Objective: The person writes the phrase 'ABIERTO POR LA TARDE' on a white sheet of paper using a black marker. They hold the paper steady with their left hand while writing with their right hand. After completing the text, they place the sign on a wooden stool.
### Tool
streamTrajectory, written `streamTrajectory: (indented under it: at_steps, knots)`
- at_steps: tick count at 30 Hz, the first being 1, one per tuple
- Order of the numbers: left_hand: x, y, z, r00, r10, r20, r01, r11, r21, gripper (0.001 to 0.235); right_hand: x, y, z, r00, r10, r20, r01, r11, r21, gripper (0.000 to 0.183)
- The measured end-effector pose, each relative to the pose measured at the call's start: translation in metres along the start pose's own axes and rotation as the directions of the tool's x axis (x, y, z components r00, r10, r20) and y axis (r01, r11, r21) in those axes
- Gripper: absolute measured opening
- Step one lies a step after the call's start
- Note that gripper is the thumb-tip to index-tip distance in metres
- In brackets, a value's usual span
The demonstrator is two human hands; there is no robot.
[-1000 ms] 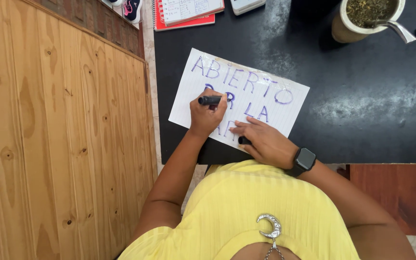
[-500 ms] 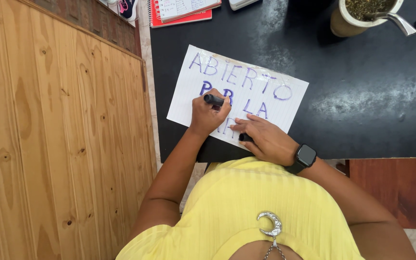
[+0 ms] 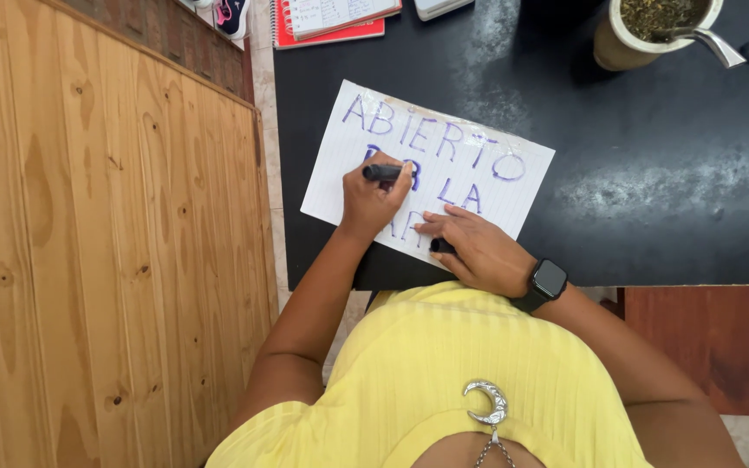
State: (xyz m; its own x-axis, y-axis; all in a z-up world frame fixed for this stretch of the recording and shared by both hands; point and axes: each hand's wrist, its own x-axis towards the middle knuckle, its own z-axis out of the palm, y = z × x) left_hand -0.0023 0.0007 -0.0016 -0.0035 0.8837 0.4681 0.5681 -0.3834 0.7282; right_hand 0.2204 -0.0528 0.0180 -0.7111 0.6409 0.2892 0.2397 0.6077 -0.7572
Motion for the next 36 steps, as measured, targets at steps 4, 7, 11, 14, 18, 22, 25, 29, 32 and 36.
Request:
streamTrajectory:
  at_steps: [4, 7, 11, 14, 18, 22, 25, 29, 32, 36]
  knots:
    - [0.003, -0.02, -0.015, 0.971, -0.16, -0.176, 0.132, 0.978, -0.164, 0.004, -0.001, -0.001, -0.001, 1.0, -0.012, -0.015, 0.012, 1.0, -0.005, 0.021]
    - [0.012, -0.006, -0.041, 0.923, -0.185, -0.338, 0.081, 0.951, -0.298, 0.005, -0.012, -0.001, -0.011, 0.998, -0.012, -0.061, 0.01, 0.999, -0.044, 0.023]
    - [0.007, 0.022, -0.072, 0.893, -0.177, -0.415, 0.08, 0.967, -0.241, 0.017, -0.036, -0.001, -0.038, 0.996, 0.031, -0.084, -0.041, 0.991, -0.131, 0.02]
    - [-0.017, 0.019, -0.075, 0.88, -0.188, -0.436, 0.127, 0.978, -0.164, 0.02, -0.058, 0.001, -0.048, 0.995, 0.043, -0.085, -0.059, 0.979, -0.196, 0.027]
    - [-0.035, 0.035, -0.052, 0.847, -0.264, -0.461, 0.202, 0.963, -0.179, 0.023, -0.074, 0.012, -0.036, 0.998, -0.053, -0.032, 0.044, 0.97, -0.237, 0.043]
    - [-0.055, 0.049, -0.025, 0.805, -0.425, -0.415, 0.342, 0.903, -0.26, 0.026, -0.092, 0.018, -0.021, 0.985, -0.133, 0.111, 0.155, 0.963, -0.221, 0.034]
    - [-0.064, 0.054, -0.011, 0.837, -0.355, -0.416, 0.312, 0.935, -0.172, 0.018, -0.105, 0.025, -0.011, 0.969, -0.217, 0.116, 0.244, 0.901, -0.358, 0.035]
    - [-0.062, 0.051, 0.006, 0.887, -0.329, -0.322, 0.305, 0.944, -0.125, 0.013, -0.097, 0.008, -0.015, 0.974, -0.122, 0.191, 0.202, 0.848, -0.49, 0.033]
    - [-0.055, 0.065, 0.022, 0.891, -0.365, -0.27, 0.343, 0.931, -0.127, 0.006, -0.102, 0.011, -0.011, 0.98, -0.084, 0.179, 0.161, 0.866, -0.474, 0.035]
    - [-0.047, 0.058, 0.044, 0.896, -0.343, -0.282, 0.342, 0.938, -0.052, 0.009, -0.104, 0.019, -0.007, 0.982, -0.088, 0.165, 0.155, 0.873, -0.461, 0.029]
